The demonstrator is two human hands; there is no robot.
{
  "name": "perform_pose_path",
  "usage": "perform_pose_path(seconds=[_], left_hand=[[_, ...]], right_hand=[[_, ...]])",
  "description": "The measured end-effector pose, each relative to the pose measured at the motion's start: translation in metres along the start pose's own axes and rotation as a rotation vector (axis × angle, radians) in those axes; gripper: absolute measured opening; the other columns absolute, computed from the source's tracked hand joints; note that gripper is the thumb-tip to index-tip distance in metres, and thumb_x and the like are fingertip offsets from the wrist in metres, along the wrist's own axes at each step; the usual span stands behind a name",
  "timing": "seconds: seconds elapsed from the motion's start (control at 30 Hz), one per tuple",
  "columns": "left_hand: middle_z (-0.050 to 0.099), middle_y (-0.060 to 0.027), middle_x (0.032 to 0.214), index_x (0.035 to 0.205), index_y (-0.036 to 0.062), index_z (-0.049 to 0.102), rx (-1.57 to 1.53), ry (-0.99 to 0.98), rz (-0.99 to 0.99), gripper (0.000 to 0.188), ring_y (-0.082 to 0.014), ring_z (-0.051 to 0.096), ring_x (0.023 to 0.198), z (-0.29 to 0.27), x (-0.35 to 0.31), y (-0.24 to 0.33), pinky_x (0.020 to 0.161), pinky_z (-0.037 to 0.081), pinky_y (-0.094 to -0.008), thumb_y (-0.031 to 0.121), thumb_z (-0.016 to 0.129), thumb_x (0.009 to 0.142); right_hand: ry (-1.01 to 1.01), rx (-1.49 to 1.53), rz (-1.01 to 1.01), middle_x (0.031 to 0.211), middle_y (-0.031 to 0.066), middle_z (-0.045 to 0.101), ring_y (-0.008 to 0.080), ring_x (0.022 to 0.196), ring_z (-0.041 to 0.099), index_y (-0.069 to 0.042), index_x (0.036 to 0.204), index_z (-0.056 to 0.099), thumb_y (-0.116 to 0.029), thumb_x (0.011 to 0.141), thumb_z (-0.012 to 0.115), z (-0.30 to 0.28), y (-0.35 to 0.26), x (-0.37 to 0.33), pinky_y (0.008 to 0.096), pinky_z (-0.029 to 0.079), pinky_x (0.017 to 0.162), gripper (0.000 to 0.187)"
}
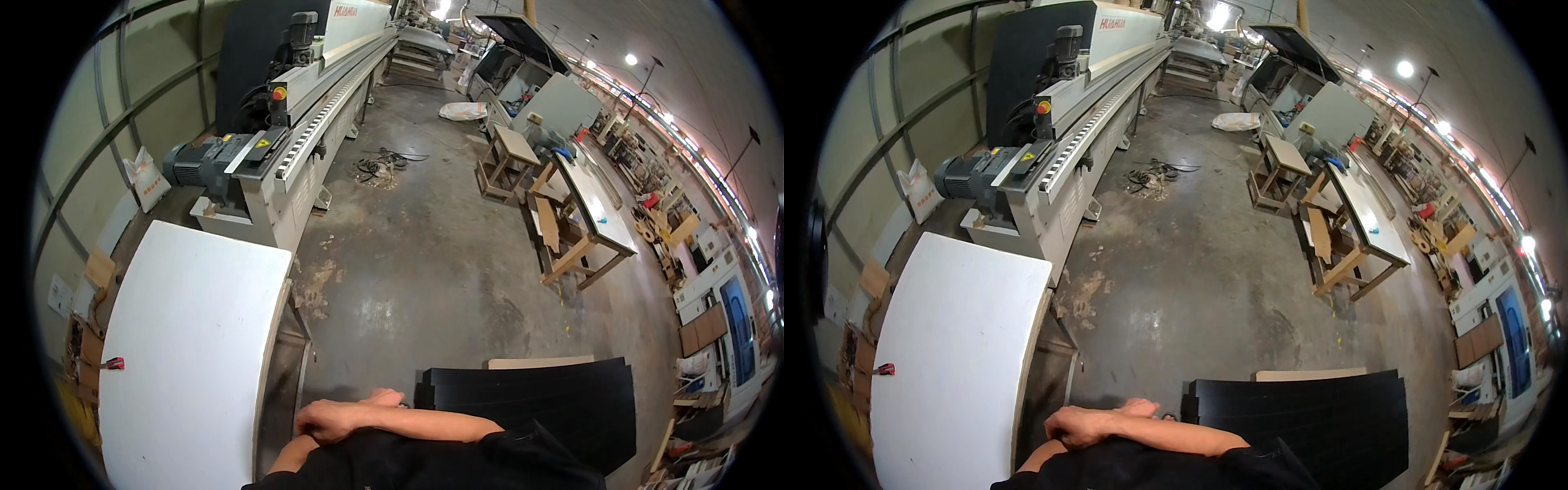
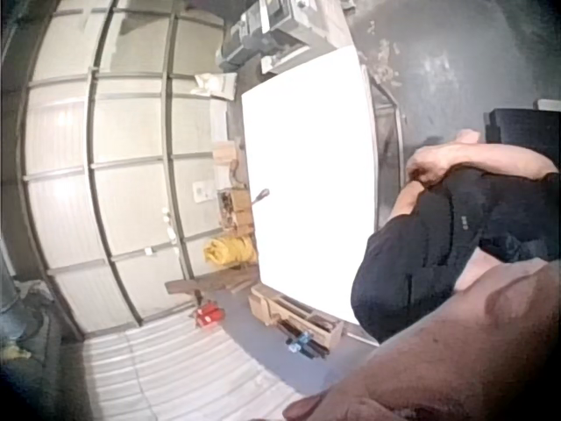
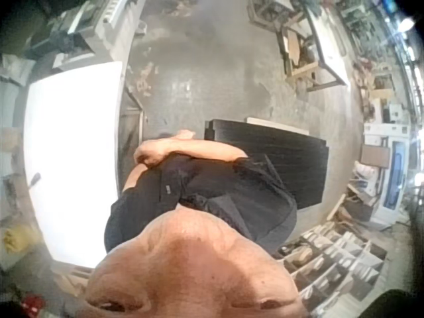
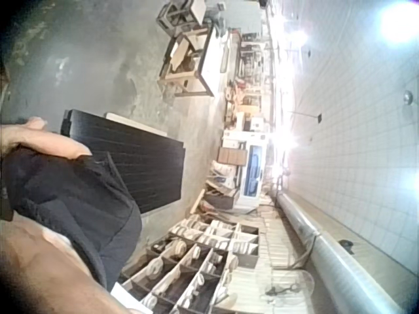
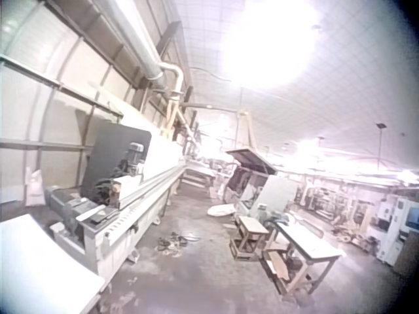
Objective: The person takes long black wooden boards one by one from an edge-banding machine and stacks them onto a pile on the floor.
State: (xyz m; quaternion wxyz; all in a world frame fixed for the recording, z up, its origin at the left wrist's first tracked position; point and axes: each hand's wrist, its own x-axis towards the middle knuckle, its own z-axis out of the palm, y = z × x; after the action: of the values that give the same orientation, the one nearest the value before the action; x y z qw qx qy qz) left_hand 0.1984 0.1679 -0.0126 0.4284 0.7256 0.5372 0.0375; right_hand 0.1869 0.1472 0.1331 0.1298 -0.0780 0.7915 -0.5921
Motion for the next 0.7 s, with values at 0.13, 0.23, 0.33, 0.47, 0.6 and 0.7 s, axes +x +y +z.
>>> perform_pose_path(seconds=[0.13,0.23,0.33,0.47,0.6,0.7], left_hand=[[0.062,-0.0236,0.099,0.103,0.0004,0.059,0.006,0.05,0.025,0.039,-0.0406,0.058,0.098,0.008,0.003,-0.007,0.08,0.047,-0.0475,0.035,0.054,0.085],[0.063,-0.0233,0.096,0.099,0.0006,0.06,0.011,0.088,0.051,0.038,-0.041,0.059,0.095,0.009,0.003,-0.01,0.076,0.048,-0.0488,0.035,0.055,0.085],[0.063,-0.0233,0.096,0.1,0.0014,0.06,0.038,0.07,0.053,0.038,-0.0408,0.059,0.094,0.009,0.004,-0.009,0.077,0.047,-0.0493,0.036,0.054,0.085],[0.063,-0.0231,0.097,0.1,0.0021,0.061,0.049,0.037,0.043,0.039,-0.0405,0.059,0.095,0.008,0.005,-0.009,0.078,0.047,-0.0486,0.037,0.054,0.085],[0.061,-0.0226,0.105,0.109,0.0024,0.058,-0.015,0.13,0.046,0.042,-0.0397,0.056,0.102,0.015,0.014,-0.035,0.084,0.045,-0.0461,0.037,0.055,0.085],[0.057,-0.0222,0.116,0.122,0.0021,0.053,-0.21,0.498,0.161,0.052,-0.0395,0.051,0.111,0.013,-0.006,-0.081,0.091,0.042,-0.0448,0.034,0.06,0.081]], right_hand=[[-0.052,-0.085,0.133,0.084,0.0165,0.063,0.0303,0.081,0.06,0.002,0.086,0.057,-0.002,0.067,0.058,-0.003,-0.012,0.007,0.0385,0.046,0.068,0.02],[-0.055,-0.1,0.149,0.082,0.0169,0.062,0.0327,0.08,0.06,0.001,0.084,0.055,-0.005,0.07,0.058,-0.008,-0.024,0.006,0.0394,0.046,0.067,0.016],[-0.039,-0.087,0.142,0.079,0.0167,0.061,0.0334,0.077,0.059,0.001,0.084,0.054,-0.005,0.07,0.058,-0.009,-0.023,0.007,0.0399,0.045,0.066,0.016],[0.012,-0.066,0.107,0.077,0.0154,0.06,0.0309,0.073,0.057,0.001,0.085,0.054,-0.006,0.07,0.057,-0.008,-0.019,0.006,0.0387,0.045,0.064,0.017],[0.161,0.015,0.013,0.077,0.0132,0.06,0.0253,0.072,0.058,0.001,0.092,0.055,-0.007,0.071,0.057,-0.014,0.002,0.001,0.0346,0.046,0.066,0.023],[0.274,0.116,-0.043,0.083,0.0105,0.061,0.0198,0.078,0.058,0.001,0.101,0.057,-0.011,0.076,0.058,-0.028,0.025,-0.02,0.0308,0.047,0.07,0.028]])
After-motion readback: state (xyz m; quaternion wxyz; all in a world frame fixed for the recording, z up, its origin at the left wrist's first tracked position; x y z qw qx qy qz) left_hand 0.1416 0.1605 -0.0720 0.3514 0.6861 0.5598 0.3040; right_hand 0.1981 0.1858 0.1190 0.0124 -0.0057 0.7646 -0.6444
